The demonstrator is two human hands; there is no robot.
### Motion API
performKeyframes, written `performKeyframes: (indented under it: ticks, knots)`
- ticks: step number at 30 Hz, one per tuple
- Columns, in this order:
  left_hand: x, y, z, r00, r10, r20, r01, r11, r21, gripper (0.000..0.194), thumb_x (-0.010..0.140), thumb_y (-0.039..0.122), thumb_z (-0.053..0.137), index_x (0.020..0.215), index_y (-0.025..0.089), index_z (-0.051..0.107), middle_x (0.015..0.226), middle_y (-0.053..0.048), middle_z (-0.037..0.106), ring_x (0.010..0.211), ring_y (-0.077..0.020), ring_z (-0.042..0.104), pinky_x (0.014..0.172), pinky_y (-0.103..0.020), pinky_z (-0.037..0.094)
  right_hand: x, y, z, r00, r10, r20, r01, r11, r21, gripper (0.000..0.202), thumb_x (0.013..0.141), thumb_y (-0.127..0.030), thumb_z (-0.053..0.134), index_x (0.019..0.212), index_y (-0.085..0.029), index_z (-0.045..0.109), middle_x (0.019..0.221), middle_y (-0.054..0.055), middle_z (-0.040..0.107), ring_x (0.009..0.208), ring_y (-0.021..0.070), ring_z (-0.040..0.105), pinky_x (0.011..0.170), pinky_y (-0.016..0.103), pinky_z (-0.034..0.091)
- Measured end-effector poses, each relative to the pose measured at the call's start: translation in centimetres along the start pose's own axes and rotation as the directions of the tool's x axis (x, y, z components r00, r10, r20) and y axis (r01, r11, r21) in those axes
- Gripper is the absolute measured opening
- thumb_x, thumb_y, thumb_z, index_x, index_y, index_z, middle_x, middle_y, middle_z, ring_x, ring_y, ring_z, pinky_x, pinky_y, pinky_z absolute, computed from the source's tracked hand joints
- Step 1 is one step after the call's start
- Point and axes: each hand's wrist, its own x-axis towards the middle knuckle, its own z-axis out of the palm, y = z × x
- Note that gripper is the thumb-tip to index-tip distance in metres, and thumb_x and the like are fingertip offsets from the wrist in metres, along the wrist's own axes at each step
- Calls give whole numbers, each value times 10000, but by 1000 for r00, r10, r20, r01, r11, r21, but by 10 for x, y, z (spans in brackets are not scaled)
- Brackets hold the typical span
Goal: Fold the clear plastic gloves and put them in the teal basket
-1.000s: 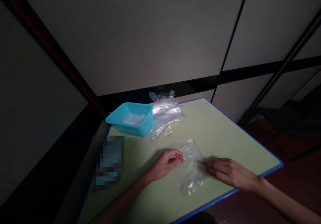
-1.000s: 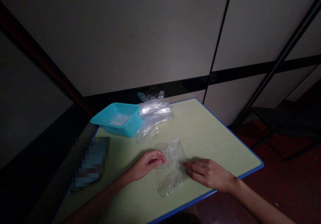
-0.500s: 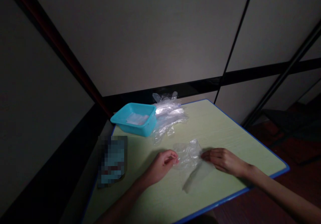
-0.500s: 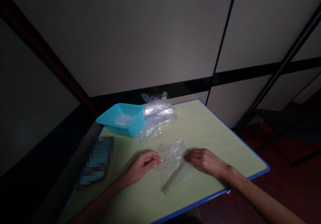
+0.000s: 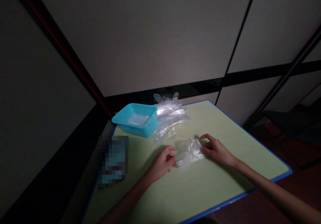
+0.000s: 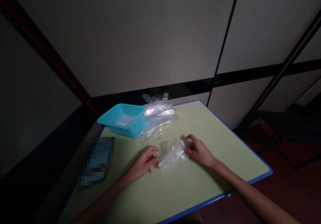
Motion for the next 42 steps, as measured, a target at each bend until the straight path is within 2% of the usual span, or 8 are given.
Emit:
performKeyframes:
  ticks: [7,13,16,23,28,31,39,42]
  knots:
    - [1,7,2,999,-28,-20,28,999,-32,278,707,153,475,964,196,379,707,55,480,554,-85,578,361,-121,310,1,2,8,995,17,-99,-32,987,-155,273,729,-221,436,993,-172,387,543,-41,544,476,135,496,461,234,343]
    - [-7,5,11,983,130,-131,-136,990,-40,512,608,139,615,1052,207,367,699,75,460,527,-59,514,479,-167,367,-3,1,15,981,8,-195,-59,965,-257,277,737,-225,431,1007,-173,397,573,-24,561,494,154,515,474,249,353]
    - [-10,6,13,978,155,-138,-159,987,-20,517,635,154,598,1088,209,354,707,66,473,555,-73,527,497,-179,383,-7,2,17,970,11,-241,-72,967,-245,245,755,-253,429,990,-187,405,589,-18,564,511,161,527,488,257,370]
    - [-11,10,10,987,136,-88,-142,988,-63,307,794,277,435,1086,199,383,693,46,474,589,-98,558,464,-180,402,-11,-3,22,950,24,-312,-85,979,-184,299,787,-336,450,1040,-178,430,626,2,591,510,159,540,482,255,387]
    - [-6,0,15,978,157,-139,-160,987,-8,440,683,150,564,1079,204,378,699,60,476,563,-81,548,495,-175,419,-11,0,26,932,-2,-362,-86,970,-227,291,793,-326,427,1033,-164,455,608,11,589,504,163,535,473,253,378]
    - [0,-7,20,978,128,-166,-133,991,-23,483,644,75,537,1077,214,376,682,77,443,509,-58,514,460,-157,419,-10,2,27,928,-5,-372,-104,956,-273,278,788,-279,413,1040,-165,446,591,-2,572,508,163,530,487,253,376]
    - [16,-8,25,985,46,-169,-61,994,-88,515,621,35,497,1076,215,339,654,93,402,415,-23,439,373,-115,388,-10,4,29,927,-64,-369,-103,904,-416,256,762,-203,395,1003,-158,468,625,12,573,543,174,549,532,274,412]
    - [14,-6,24,983,40,-177,-51,997,-59,515,628,65,524,1078,221,330,713,76,418,422,-20,451,328,-96,330,-11,2,28,918,-143,-369,-61,870,-489,247,763,-177,392,987,-153,494,779,71,594,639,186,575,586,294,455]
